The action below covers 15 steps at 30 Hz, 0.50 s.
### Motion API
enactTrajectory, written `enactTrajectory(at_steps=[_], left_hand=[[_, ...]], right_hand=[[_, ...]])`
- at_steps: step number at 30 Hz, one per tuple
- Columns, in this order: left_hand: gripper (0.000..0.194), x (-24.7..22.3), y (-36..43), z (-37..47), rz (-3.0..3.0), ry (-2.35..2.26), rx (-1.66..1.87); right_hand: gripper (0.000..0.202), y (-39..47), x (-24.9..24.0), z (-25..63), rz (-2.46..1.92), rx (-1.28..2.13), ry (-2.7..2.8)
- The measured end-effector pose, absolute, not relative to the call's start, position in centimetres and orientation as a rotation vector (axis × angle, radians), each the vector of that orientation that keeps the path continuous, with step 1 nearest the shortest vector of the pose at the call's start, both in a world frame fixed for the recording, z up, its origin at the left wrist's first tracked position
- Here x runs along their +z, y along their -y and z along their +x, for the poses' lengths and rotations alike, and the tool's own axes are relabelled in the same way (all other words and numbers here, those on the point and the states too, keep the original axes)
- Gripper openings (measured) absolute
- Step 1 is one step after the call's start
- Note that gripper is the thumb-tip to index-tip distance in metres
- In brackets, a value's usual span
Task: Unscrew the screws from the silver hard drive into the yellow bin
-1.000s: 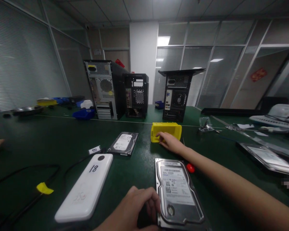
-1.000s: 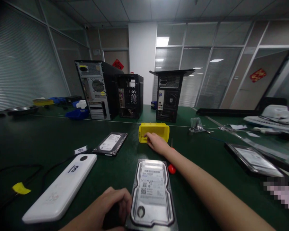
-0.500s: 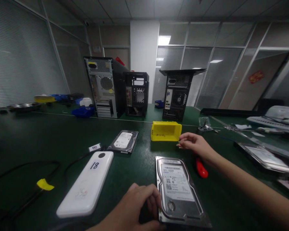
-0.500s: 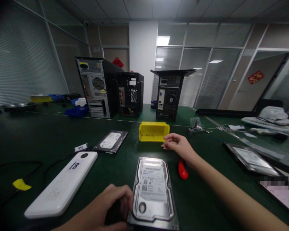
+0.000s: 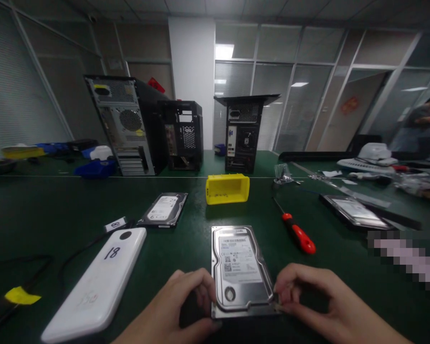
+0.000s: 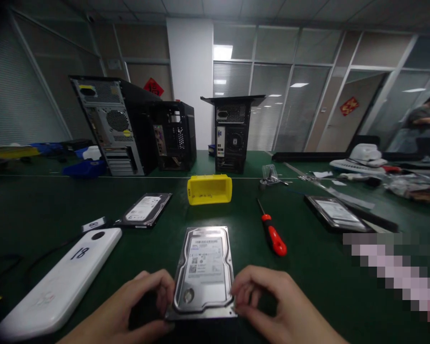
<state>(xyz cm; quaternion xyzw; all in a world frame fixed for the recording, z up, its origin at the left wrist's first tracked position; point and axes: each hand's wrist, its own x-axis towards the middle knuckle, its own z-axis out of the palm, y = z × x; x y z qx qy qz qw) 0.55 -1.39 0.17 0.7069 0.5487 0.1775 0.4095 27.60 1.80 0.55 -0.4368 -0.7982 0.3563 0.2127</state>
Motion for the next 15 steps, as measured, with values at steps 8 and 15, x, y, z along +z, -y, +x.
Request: enactTrajectory(at_steps=[8, 15], left_hand=[[0.013, 0.58, 1.09, 0.49, 1.790, -1.352, 0.413], [0.014, 0.44, 1.03, 0.39, 1.772, -1.359, 0.410]], right_hand=[[0.014, -2.58, 0.53, 27.47, -1.229, 1.006, 2.216], [0.012, -1.77, 1.02, 27.70, -1.187, 0.977, 2.223]])
